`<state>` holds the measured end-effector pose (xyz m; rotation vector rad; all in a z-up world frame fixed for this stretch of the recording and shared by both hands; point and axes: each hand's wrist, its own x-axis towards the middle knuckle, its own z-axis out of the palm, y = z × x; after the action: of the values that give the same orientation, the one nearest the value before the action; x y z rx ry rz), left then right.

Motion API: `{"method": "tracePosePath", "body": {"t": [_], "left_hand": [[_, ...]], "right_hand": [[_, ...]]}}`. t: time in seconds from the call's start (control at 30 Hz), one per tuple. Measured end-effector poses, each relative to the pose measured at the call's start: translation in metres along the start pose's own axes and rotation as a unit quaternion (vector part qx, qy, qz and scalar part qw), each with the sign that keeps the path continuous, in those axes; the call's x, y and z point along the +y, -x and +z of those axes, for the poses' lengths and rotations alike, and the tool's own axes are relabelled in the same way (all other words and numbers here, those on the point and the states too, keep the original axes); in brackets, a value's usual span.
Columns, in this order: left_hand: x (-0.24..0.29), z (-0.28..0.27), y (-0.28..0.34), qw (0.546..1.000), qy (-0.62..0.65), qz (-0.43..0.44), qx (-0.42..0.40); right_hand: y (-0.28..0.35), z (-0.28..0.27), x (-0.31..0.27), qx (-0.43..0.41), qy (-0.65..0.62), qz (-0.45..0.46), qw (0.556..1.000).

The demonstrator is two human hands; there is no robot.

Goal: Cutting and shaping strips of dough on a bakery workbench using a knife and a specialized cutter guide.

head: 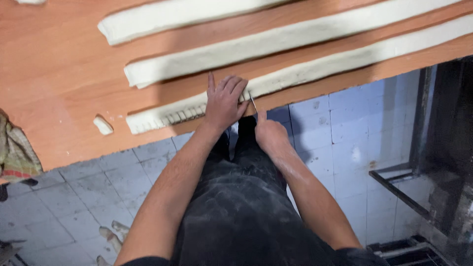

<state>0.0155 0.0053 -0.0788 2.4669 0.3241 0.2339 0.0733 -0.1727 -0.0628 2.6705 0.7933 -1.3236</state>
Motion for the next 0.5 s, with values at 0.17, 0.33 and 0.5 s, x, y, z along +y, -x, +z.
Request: {"method": "tracePosePath", "body": {"t": [0.17, 0.33, 0.5], "left_hand": [[0.003, 0.003, 0.0, 1.0, -0.006, 0.001, 0.003], [0.012, -0.003, 0.0, 1.0, -0.001, -0.008, -0.02], [0.005, 0.013, -0.003, 1.0, -0.014, 0.011, 0.01]], "right_hand": [[0.024, 0.001, 0.01, -0.006, -0.027, 0.013, 1.0], [0.052, -0.034, 0.0, -0.036, -0.011, 0.023, 0.999], [0.016, -0.013, 0.017, 0.018, 0.018, -0.006, 1.0]]}}
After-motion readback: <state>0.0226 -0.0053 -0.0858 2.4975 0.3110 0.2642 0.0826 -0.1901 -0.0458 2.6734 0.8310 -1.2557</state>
